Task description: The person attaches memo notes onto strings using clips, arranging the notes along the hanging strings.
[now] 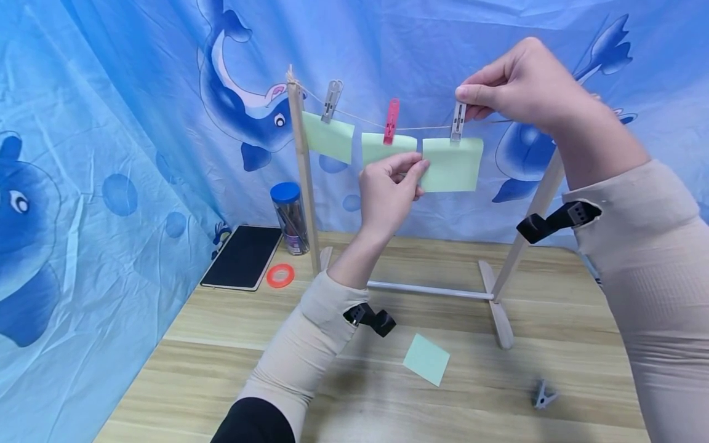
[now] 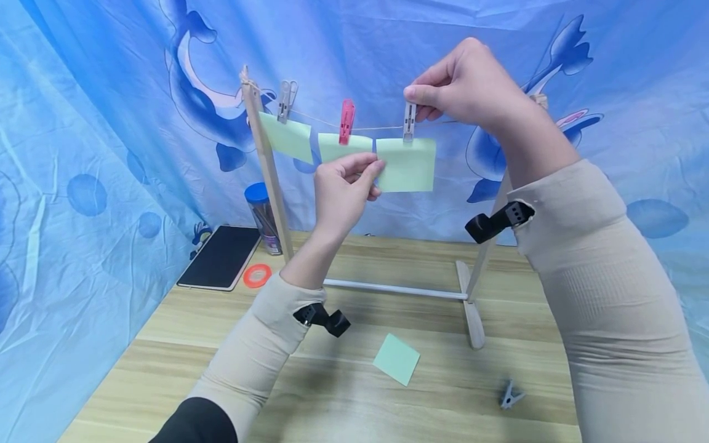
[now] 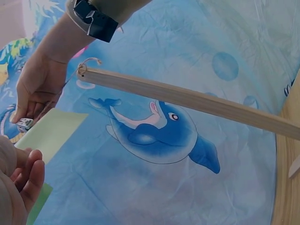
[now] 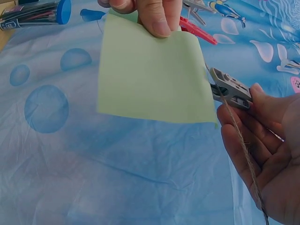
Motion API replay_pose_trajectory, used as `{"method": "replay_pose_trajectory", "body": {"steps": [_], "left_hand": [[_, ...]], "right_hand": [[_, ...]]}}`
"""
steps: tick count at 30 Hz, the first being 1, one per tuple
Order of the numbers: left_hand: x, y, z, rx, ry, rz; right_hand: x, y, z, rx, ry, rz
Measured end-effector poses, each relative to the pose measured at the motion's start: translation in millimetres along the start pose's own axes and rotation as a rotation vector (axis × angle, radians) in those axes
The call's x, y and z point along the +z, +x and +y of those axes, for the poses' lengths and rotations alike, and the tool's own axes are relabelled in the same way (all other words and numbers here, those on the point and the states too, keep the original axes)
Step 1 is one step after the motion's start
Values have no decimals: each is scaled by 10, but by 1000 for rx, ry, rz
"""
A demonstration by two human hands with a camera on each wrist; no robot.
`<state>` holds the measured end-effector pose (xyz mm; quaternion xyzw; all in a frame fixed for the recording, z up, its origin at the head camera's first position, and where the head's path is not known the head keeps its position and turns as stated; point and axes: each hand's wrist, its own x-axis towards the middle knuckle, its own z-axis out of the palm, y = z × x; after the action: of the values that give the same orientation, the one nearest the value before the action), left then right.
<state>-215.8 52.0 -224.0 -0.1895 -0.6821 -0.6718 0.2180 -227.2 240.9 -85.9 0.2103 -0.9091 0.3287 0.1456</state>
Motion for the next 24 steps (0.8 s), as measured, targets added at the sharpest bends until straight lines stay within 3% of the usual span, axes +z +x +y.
{"method": "replay_pose_trajectory", "body": {"steps": [9, 19, 24], "left_hand": [[-10, 9, 6, 24, -13, 19], [-3, 1, 1, 4, -3, 6], [10, 6, -13, 3, 0, 5]], "right_hand": [[13, -14, -4, -22, -17, -9], [15, -46, 12, -65, -31, -35], [7, -47, 28, -65, -92, -77]]}}
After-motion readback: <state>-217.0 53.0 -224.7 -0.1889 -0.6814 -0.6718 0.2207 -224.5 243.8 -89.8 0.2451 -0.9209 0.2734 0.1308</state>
